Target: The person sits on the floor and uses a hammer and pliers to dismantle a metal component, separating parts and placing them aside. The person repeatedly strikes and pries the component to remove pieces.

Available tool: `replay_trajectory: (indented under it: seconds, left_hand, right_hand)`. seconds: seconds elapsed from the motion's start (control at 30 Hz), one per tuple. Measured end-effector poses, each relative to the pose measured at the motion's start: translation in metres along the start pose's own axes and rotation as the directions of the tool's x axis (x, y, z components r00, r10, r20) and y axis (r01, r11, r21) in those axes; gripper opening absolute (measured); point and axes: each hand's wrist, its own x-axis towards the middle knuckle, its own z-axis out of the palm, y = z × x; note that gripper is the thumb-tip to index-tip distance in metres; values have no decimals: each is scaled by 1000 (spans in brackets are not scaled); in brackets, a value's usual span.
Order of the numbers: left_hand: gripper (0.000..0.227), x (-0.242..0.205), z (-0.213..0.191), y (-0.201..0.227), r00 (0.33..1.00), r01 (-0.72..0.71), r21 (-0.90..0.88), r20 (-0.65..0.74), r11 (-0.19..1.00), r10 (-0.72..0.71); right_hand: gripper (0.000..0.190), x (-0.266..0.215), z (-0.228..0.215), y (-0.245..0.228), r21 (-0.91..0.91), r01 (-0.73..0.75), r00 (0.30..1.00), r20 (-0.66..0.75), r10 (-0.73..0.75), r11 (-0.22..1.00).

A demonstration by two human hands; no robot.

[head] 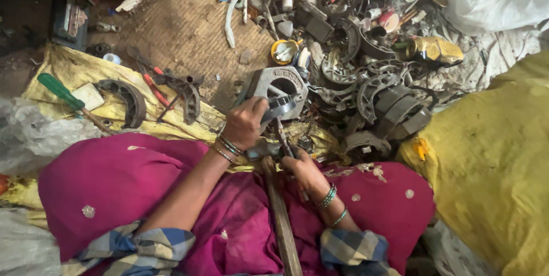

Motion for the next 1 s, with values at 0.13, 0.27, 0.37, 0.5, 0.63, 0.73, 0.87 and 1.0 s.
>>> replay_trajectory:
  seconds: [0.13, 0.27, 0.37, 0.5, 0.63, 0.73, 0.87, 1.0]
  left_hand:
    - [34, 0, 13, -3, 834, 552, -113, 79, 826, -546]
    - [46, 0, 20, -11, 751, 515, -169, -383, 840, -538]
    - [29, -2, 19, -16, 617, 544, -679, -73, 492, -783]
    - [26, 4, 18, -21, 601, 446, -823, -15, 351, -799]
    - [23, 14, 12, -22, 619, 506, -752, -24, 423, -785]
    - [24, 19, 5, -21, 663, 587, -606, -23, 538, -748]
    - [34, 25, -5, -17, 793, 505, -424, -116, 752, -598]
    - [33, 32, -14, -11, 835, 446, -401, -134, 800, -533]
  right_hand:
    - [45, -4, -1, -3, -292, 205, 976, -9, -218, 934]
    - [34, -2, -12, 0, -213, 221, 975, 72, -210, 952]
    - [34, 3, -21, 6, 118, 136, 977, 152, -153, 984]
    - [31, 4, -36, 4, 293, -34, 981, 191, -24, 956]
    - [37, -5, -44, -5, 246, -86, 968, 248, 23, 965]
    - [41, -10, -43, -10, 187, -111, 962, 268, 58, 976]
    - [42, -12, -42, -13, 202, -100, 966, 254, 46, 974]
    - [43, -11, -45, -8, 221, -97, 953, 301, 27, 970]
